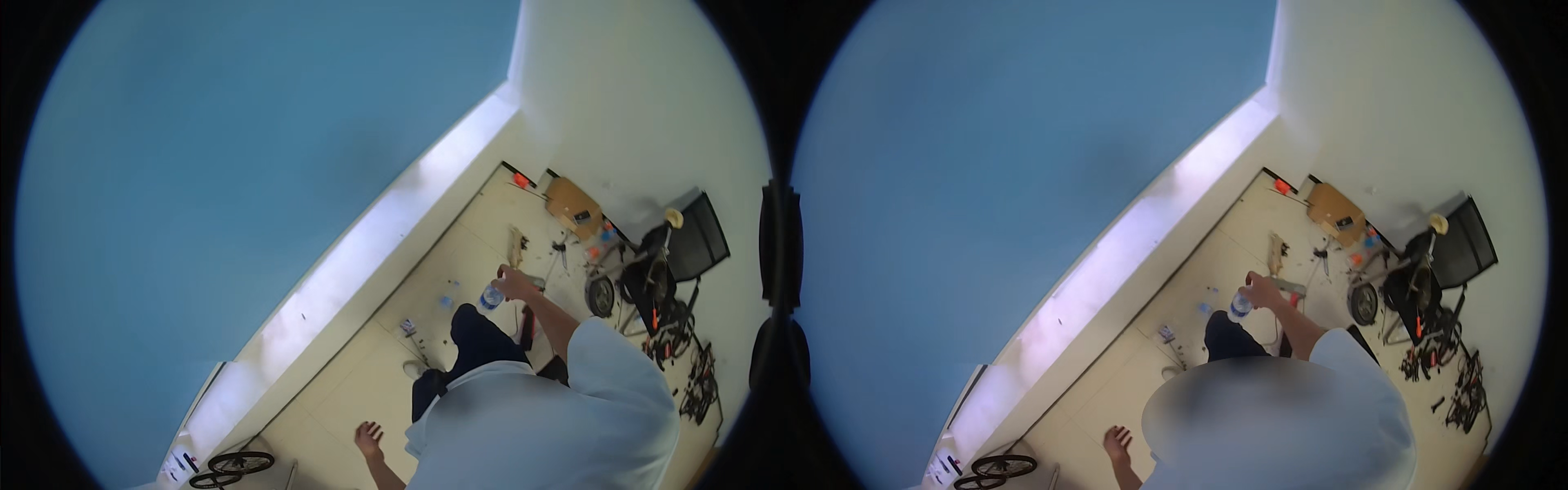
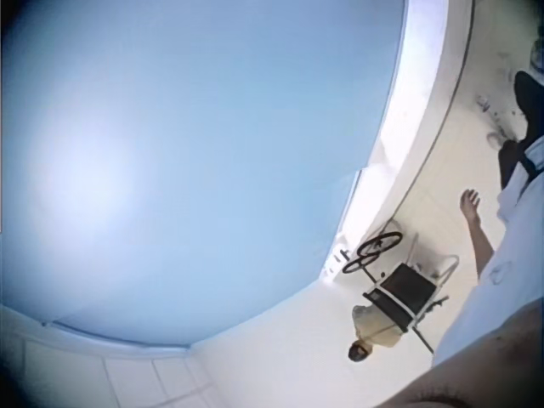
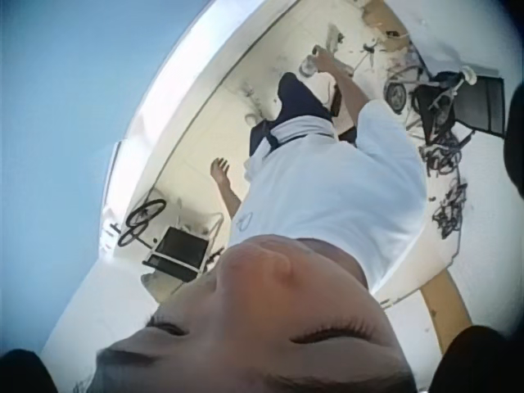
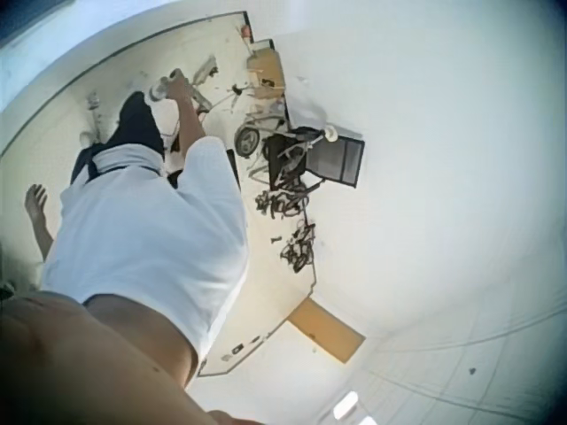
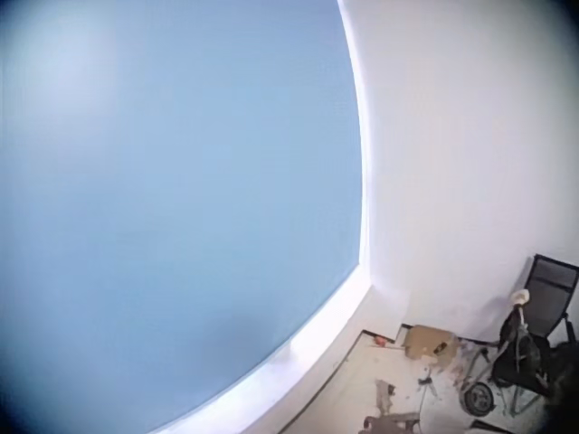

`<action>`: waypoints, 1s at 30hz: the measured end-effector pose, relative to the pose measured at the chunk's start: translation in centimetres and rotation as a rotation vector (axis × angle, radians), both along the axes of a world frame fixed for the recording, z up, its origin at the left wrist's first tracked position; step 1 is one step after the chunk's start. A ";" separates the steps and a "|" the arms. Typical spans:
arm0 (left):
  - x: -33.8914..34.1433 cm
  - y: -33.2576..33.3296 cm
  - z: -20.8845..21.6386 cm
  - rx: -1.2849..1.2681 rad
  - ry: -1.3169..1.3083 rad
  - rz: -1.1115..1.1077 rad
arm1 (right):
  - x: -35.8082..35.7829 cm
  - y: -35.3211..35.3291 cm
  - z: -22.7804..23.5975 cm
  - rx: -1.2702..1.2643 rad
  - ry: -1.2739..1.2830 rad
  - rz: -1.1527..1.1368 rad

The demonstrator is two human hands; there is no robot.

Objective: The person picks up a black bicycle basket and sits on a chair. Using an orange screwdriver, they tighten screws on the basket's mounting bracket while holding it on their lap. The task focuses on securing the bracket hardware.

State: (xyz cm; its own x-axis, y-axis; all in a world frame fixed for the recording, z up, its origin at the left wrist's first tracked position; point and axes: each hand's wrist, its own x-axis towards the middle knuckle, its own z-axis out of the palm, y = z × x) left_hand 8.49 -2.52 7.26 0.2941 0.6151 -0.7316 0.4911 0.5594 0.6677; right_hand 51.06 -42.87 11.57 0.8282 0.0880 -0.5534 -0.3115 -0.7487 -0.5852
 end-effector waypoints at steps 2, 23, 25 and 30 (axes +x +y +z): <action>4.8 0.1 5.1 0.182 -0.099 -0.055 | 6.6 0.5 0.5 0.004 -0.036 0.070; 12.2 -53.0 16.4 -0.138 0.473 1.461 | 57.5 7.2 -14.0 -0.166 -0.035 0.243; 14.9 -55.4 16.1 -0.214 0.496 1.517 | 58.1 6.1 -14.7 -0.152 -0.046 0.130; 15.5 -56.6 13.7 -0.225 0.435 1.534 | 52.7 5.1 -14.9 0.023 -0.016 -0.083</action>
